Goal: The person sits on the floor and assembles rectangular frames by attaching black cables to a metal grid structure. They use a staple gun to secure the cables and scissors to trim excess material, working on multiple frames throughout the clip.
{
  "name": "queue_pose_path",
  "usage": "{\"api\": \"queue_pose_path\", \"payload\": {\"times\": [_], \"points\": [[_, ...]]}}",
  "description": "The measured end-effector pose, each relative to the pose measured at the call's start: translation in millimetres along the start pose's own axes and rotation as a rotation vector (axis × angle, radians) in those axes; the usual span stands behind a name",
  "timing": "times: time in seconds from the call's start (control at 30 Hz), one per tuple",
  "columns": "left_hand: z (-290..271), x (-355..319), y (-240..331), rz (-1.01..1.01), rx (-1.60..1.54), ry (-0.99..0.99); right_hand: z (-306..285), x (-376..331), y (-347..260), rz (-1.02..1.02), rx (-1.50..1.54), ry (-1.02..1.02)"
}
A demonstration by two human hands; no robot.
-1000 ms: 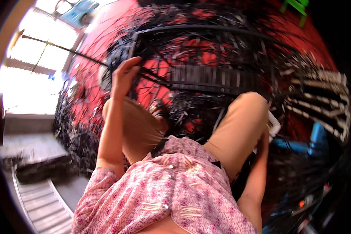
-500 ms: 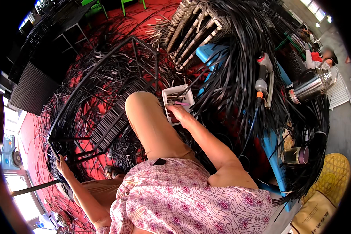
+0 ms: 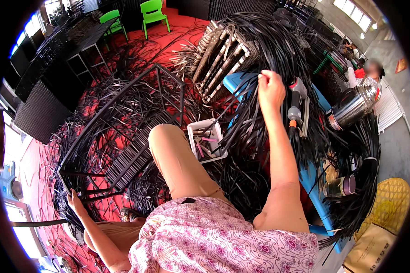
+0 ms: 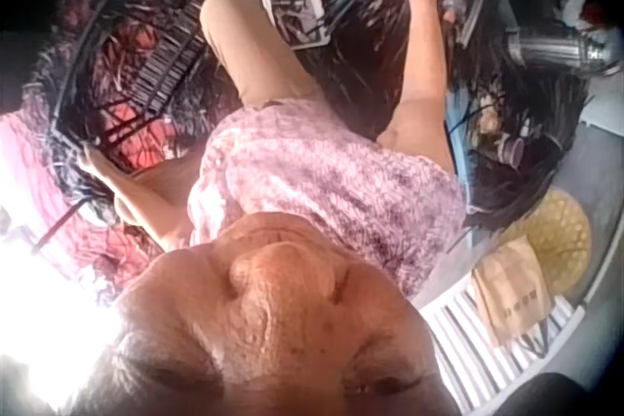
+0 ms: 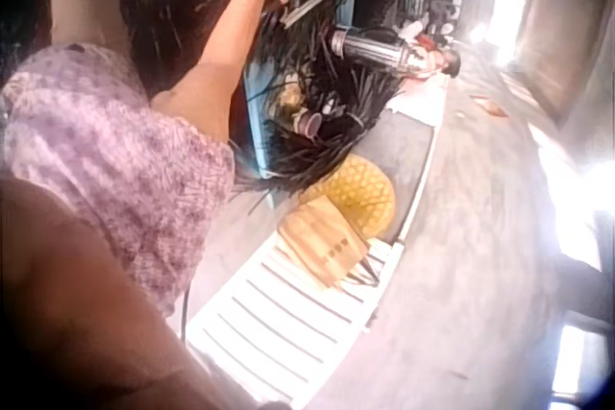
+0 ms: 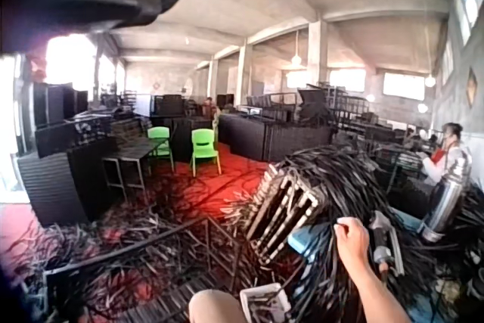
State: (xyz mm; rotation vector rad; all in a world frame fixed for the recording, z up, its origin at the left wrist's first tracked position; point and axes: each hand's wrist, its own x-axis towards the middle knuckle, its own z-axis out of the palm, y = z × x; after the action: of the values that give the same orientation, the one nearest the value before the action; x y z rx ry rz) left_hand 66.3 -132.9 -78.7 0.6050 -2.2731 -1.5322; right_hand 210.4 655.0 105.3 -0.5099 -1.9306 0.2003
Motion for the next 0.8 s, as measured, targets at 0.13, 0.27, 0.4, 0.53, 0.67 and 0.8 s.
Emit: {"api": "queue_pose_path", "payload": {"times": [0.13, 0.27, 0.4, 0.53, 0.67, 0.8], "points": [[5.6, 3.9, -10.6, 0.04, 0.0, 0.035, -0.5, 47.1, 32.6, 0.082, -0.179, -0.011], [-0.9, 3.6, -16.1, 0.052, -0.02, 0.028, 3.1, 59.5, 25.9, 0.18, -0.285, -0.253], [3.5, -4.6, -5.6, 0.043, 0.008, 0.027, 10.3, 51.9, 37.0, 0.131, -0.494, -0.38], [-2.3, -0.1, -11.3, 0.06, 0.061, 0.028, 19.7, 50.3, 63.9, 0.133, -0.533, -0.397], [8.1, 0.5, -8.9, 0.082, 0.064, 0.023, 19.8, 68.5, 96.3, 0.333, -0.2, -0.444], [9.6, -1.8, -3.1, 0.053, 0.113, 0.027, 24.4, 81.9, 82.5, 0.67, 0.29, -0.41]]}}
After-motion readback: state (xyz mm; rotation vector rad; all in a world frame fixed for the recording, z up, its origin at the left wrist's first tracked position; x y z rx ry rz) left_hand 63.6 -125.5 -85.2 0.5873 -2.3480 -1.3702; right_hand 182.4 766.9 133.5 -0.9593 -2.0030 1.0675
